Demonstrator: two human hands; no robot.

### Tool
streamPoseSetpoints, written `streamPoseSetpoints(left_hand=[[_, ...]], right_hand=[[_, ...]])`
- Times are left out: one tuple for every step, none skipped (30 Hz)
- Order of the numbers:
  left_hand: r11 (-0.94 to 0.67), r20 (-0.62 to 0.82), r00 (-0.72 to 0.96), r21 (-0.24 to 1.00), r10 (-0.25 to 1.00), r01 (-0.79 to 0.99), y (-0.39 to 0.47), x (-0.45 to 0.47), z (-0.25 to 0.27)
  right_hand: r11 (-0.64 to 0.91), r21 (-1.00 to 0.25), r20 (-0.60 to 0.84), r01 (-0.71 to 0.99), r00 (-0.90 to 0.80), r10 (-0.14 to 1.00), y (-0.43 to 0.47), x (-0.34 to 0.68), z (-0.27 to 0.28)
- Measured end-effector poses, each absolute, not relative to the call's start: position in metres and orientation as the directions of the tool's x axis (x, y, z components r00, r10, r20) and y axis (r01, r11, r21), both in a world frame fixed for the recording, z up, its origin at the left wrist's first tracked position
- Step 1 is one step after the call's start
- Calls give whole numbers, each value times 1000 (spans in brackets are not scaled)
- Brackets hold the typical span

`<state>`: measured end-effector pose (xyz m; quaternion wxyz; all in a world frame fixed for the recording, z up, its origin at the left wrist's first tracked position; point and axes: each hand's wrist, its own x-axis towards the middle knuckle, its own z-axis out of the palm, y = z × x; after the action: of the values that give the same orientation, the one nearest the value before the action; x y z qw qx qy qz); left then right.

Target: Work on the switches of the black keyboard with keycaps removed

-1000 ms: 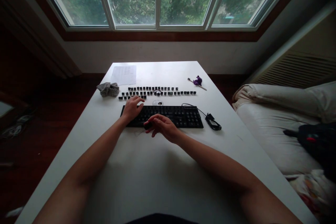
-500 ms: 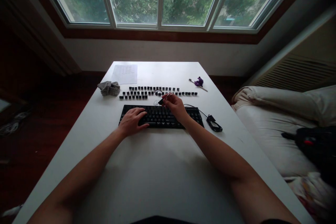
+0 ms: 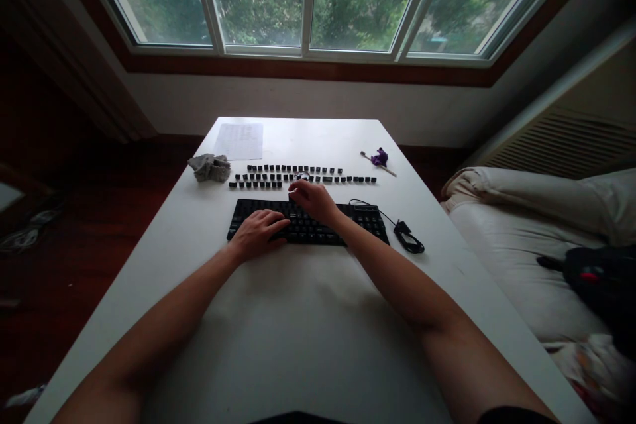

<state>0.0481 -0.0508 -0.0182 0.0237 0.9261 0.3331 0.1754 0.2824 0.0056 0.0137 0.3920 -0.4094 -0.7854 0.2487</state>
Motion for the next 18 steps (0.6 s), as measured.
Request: streamPoseSetpoints(left_hand=[[-777,308,717,155,625,611,-50,48,-18],[-775,309,716,149,626,614,-49,47,-19],[-774,312,714,144,627,617,-49,47,-19],[-773,315,712,142,628,619,-48,47,-19],[-771,318,709,142,630,621,-48,47,-19],[-768,322,705,145,632,623,-47,47,-20],[-765,326,699,151,636,626,-48,48,-20],[-761,330,693,158,641,630,-48,48,-20],[-756,334,686,164,647,634,-48,49,-20],[-751,337,678,170,653,638,-49,49,-20],[-746,339,672,175,658,642,-49,50,-20],[-741,341,666,180,664,647,-50,50,-19],[-737,341,661,183,668,651,-50,51,-19],[-734,340,658,184,672,654,-50,51,-19],[-731,338,656,184,675,657,-51,51,-19],[-729,336,654,183,677,660,-50,51,-19],[-728,333,655,181,678,662,-50,51,-19],[-727,331,656,179,679,662,-51,51,-19]], right_hand=[[539,-711,404,452,-365,839,8,282,14],[538,-710,398,454,-372,839,11,282,13],[538,-709,393,456,-379,838,13,282,13],[539,-708,387,457,-387,837,15,282,13],[538,-707,380,458,-395,836,16,282,12],[535,-708,371,462,-401,838,18,281,12],[529,-708,358,468,-408,840,18,281,11],[522,-708,345,476,-412,843,18,280,11],[515,-707,335,485,-412,847,18,279,10],[511,-704,328,493,-412,850,17,278,11],[511,-698,327,501,-412,850,16,277,11],[519,-688,332,507,-416,847,14,277,12],[533,-674,341,512,-424,839,12,276,13],[552,-657,352,513,-439,827,9,277,14],[572,-642,360,510,-457,813,5,277,15],[588,-631,366,506,-474,801,2,279,16],[596,-629,369,499,-483,794,-2,281,16],[593,-634,370,496,-479,796,-6,283,17]])
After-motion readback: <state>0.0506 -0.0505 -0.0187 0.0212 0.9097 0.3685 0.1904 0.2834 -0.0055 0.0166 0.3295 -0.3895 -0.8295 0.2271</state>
